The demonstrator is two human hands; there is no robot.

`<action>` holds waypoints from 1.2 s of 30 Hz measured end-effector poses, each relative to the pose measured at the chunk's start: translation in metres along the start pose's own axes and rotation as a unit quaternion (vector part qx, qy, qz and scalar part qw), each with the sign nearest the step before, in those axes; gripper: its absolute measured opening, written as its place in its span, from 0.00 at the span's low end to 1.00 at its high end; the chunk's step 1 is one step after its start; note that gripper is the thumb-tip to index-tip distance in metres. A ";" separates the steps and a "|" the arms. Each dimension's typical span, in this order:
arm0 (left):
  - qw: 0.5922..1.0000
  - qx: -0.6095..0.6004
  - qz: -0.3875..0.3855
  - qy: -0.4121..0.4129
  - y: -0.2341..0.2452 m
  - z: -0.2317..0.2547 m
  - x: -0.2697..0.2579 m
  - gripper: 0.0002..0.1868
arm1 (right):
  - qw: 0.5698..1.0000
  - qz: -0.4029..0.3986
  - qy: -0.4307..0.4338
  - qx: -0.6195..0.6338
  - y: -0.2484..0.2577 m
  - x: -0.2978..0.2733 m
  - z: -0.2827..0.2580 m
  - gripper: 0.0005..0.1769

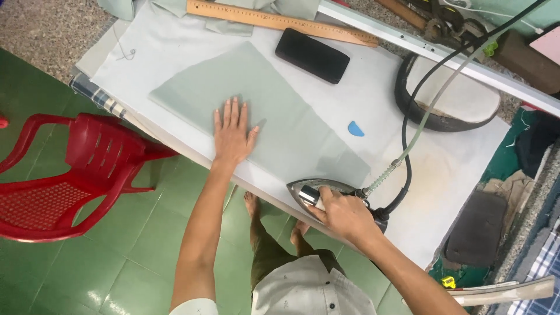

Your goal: The person measures and folds a piece of light green fabric on a work table using a wooden ruler. They then use a steam iron to press the fabric flat, repeatedly moving the iron over the surface and adjusting the fabric with their hands.

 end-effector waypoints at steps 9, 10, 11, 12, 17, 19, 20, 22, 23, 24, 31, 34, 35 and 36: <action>0.985 -0.108 -0.040 -0.129 -0.005 0.115 -0.071 0.41 | 0.998 -0.014 -0.046 0.038 -0.008 -0.012 0.009 0.28; 0.985 -0.101 -0.041 -0.133 -0.011 0.121 -0.074 0.41 | 0.998 -0.007 -0.053 0.041 -0.014 -0.015 0.015 0.28; 0.985 -0.094 -0.043 -0.137 -0.017 0.126 -0.076 0.41 | 0.997 -0.001 -0.059 0.043 -0.020 -0.019 0.021 0.28; 0.985 -0.093 -0.044 -0.142 -0.025 0.128 -0.076 0.41 | 0.997 0.001 -0.063 0.046 -0.019 -0.024 0.022 0.28; 0.988 -0.048 -0.052 -0.141 -0.036 0.129 -0.073 0.44 | 0.996 0.010 -0.084 0.023 -0.037 -0.043 0.037 0.24; 0.988 -0.038 -0.064 -0.138 -0.032 0.132 -0.072 0.44 | 0.995 0.006 -0.092 0.026 -0.033 -0.048 0.037 0.24; 0.988 -0.030 -0.075 -0.133 -0.031 0.132 -0.072 0.44 | 0.995 0.000 -0.098 0.028 -0.031 -0.051 0.036 0.24; 0.988 -0.029 -0.079 -0.131 -0.029 0.132 -0.073 0.44 | 0.995 0.001 -0.096 0.023 -0.039 -0.049 0.040 0.24; 0.988 -0.028 -0.083 -0.127 -0.028 0.133 -0.073 0.44 | 0.995 0.001 -0.093 0.017 -0.042 -0.048 0.041 0.23; 0.988 -0.027 -0.083 -0.131 -0.028 0.133 -0.073 0.44 | 0.995 0.002 -0.096 0.018 -0.041 -0.049 0.041 0.23; 0.988 -0.008 -0.082 -0.127 -0.027 0.134 -0.073 0.43 | 0.993 0.005 -0.100 0.056 -0.020 -0.054 0.032 0.22; 0.988 -0.016 -0.084 -0.132 -0.025 0.133 -0.068 0.42 | 0.992 0.016 -0.108 0.070 -0.023 -0.051 0.032 0.23; 0.987 -0.023 -0.089 -0.132 -0.026 0.129 -0.069 0.41 | 0.990 0.020 -0.111 0.081 -0.026 -0.049 0.031 0.25; 0.987 -0.025 -0.089 -0.133 -0.025 0.123 -0.067 0.41 | 0.990 0.020 -0.113 0.080 -0.028 -0.045 0.029 0.25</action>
Point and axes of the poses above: each hand's wrist, its own x-axis towards the middle knuckle, its own y-axis out of the back of the hand, z = x × y, the point moved 6 cm from there along x, towards the middle knuckle, and after that the axes turned 9 degrees about y, right-handed, at the moved point
